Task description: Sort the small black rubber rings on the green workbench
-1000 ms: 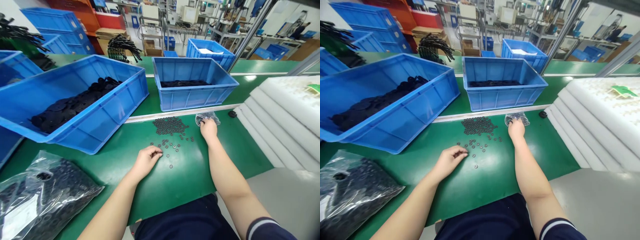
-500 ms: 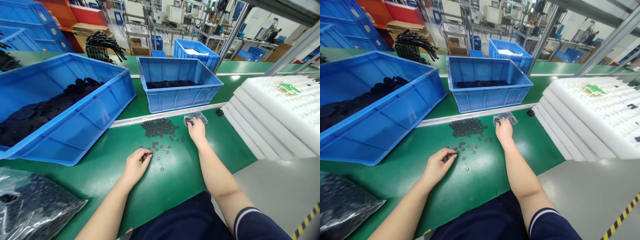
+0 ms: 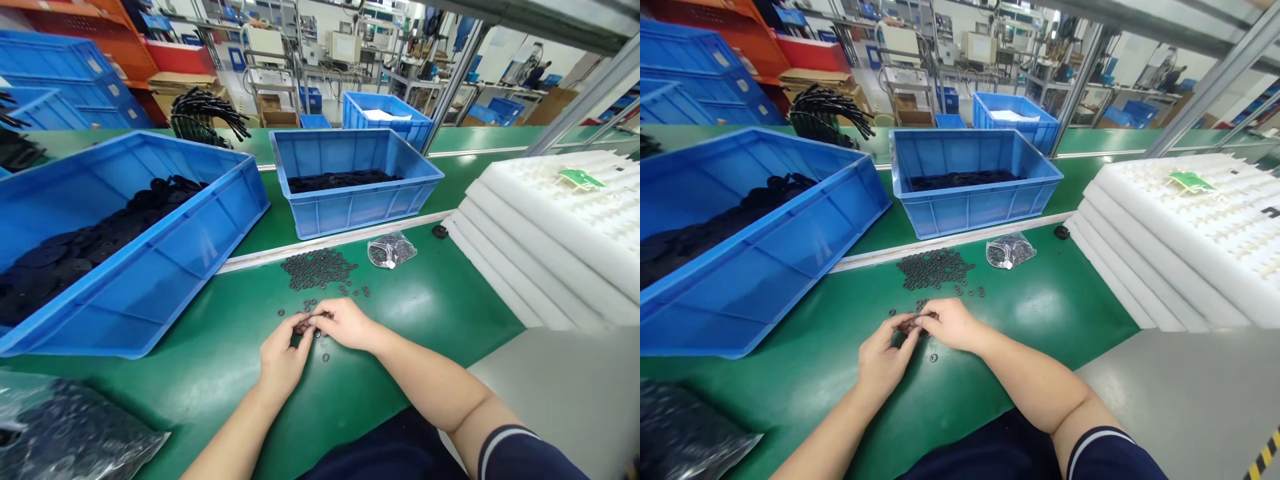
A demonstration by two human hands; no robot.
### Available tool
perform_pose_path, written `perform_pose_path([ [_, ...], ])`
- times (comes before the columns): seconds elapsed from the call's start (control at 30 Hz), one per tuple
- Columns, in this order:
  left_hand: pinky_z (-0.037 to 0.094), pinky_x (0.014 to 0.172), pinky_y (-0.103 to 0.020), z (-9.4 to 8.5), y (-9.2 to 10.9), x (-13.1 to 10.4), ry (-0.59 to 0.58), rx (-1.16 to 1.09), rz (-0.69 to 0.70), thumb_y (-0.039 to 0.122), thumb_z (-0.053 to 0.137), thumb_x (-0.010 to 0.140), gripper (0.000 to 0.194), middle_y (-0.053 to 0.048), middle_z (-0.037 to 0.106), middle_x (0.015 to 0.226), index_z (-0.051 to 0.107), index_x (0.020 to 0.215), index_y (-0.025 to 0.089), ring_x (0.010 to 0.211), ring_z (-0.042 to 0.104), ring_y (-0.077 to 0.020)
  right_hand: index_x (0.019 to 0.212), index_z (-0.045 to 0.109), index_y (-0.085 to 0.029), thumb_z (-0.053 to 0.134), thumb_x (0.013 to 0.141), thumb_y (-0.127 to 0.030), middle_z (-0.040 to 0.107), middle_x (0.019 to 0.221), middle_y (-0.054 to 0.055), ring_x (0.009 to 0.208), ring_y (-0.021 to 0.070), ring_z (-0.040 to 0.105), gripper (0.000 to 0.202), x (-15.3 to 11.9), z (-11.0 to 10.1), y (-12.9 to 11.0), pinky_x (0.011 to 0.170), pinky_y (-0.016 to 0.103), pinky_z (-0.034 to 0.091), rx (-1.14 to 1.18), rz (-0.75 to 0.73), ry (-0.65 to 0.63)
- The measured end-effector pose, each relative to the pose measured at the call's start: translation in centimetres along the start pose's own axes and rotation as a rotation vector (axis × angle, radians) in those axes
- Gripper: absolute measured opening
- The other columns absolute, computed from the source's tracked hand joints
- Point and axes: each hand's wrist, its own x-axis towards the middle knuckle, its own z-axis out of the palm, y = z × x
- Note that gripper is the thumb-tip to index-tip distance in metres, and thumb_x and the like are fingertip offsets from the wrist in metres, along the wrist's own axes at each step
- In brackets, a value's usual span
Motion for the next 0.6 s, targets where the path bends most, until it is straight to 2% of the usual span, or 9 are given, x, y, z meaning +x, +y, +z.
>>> perform_pose_path([
  [0.07,0.055,0.089,-0.037,0.1,0.0,0.0,-0.011,0.034,0.059,0.038,0.06,0.091,0.029,-0.008,0.073,0.102,0.061,0.115,0.022,0.094,0.07,-0.0223,0.088,0.073,-0.018,0.065,0.087,-0.019,0.073,0.08,0.0,0.072,0.0141,0.068,0.008,0.3,-1.1,0.6,0.069,0.024,0.051,-0.009,-0.007,0.031],
  [0.1,0.052,0.096,-0.042,0.2,0.1,0.0,-0.033,0.066,0.094,0.042,0.062,0.09,0.041,-0.013,0.07,0.115,0.058,0.124,0.021,0.109,0.066,-0.0263,0.089,0.074,-0.018,0.066,0.086,-0.019,0.074,0.083,0.001,0.076,0.015,0.068,0.009,0.5,-2.0,0.9,0.072,0.025,0.052,-0.068,-0.032,0.088],
  [0.17,0.04,0.11,-0.054,0.4,0.5,-0.4,-0.127,0.168,0.161,0.054,0.067,0.083,0.073,-0.021,0.051,0.144,0.045,0.142,0.018,0.136,0.046,-0.0364,0.089,0.074,-0.019,0.066,0.085,-0.019,0.074,0.09,0.004,0.085,0.0176,0.068,0.01,1.2,-4.6,1.8,0.082,0.029,0.052,-0.26,-0.071,0.289],
  [0.23,0.026,0.116,-0.063,0.7,1.1,-1.1,-0.259,0.29,0.218,0.064,0.069,0.077,0.098,-0.024,0.03,0.159,0.03,0.153,0.016,0.148,0.023,-0.0427,0.093,0.075,-0.017,0.062,0.087,-0.018,0.074,0.096,0.008,0.094,0.0207,0.067,0.014,2.0,-7.8,2.9,0.091,0.034,0.05,-0.432,-0.025,0.505],
  [0.3,0.017,0.118,-0.065,1.2,1.6,-1.5,-0.343,0.391,0.246,0.066,0.065,0.078,0.102,-0.024,0.019,0.163,0.023,0.157,0.016,0.151,0.012,-0.0436,0.098,0.074,-0.014,0.059,0.087,-0.017,0.073,0.102,0.012,0.098,0.0231,0.066,0.019,2.7,-10.6,4.1,0.095,0.037,0.049,-0.525,0.058,0.657],
  [0.4,0.011,0.116,-0.069,2.2,1.6,-0.9,-0.317,0.497,0.177,0.067,0.057,0.083,0.099,-0.025,0.011,0.164,0.02,0.158,0.014,0.151,0.006,-0.0438,0.105,0.073,-0.013,0.057,0.09,-0.023,0.07,0.115,0.015,0.11,0.0266,0.061,0.024,2.7,-12.4,5.2,0.104,0.041,0.044,-0.605,0.035,0.802],
  [0.5,0.008,0.112,-0.075,3.5,0.8,1.7,-0.259,0.576,0.068,0.075,0.052,0.081,0.106,-0.028,0.005,0.163,0.018,0.158,0.011,0.151,0.002,-0.0463,0.119,0.067,-0.014,0.052,0.096,-0.036,0.065,0.127,0.016,0.12,0.0285,0.057,0.036,1.2,-10.8,5.3,0.108,0.046,0.042,-0.636,-0.085,0.772],
  [0.57,0.008,0.111,-0.077,4.4,0.2,4.1,-0.229,0.614,0.011,0.079,0.05,0.079,0.11,-0.029,0.005,0.163,0.017,0.158,0.009,0.151,0.002,-0.0469,0.133,0.058,-0.013,0.052,0.095,-0.049,0.057,0.139,0.02,0.13,0.0309,0.051,0.053,-0.7,-8.7,5.3,0.11,0.05,0.039,-0.683,-0.157,0.614],
  [0.6,0.009,0.111,-0.077,4.8,-0.1,5.3,-0.212,0.625,-0.016,0.081,0.048,0.079,0.111,-0.029,0.006,0.163,0.018,0.157,0.009,0.15,0.003,-0.047,0.141,0.051,-0.011,0.054,0.093,-0.055,0.048,0.147,0.022,0.137,0.0326,0.044,0.065,-1.7,-7.7,5.5,0.112,0.052,0.037,-0.734,-0.181,0.506],
])
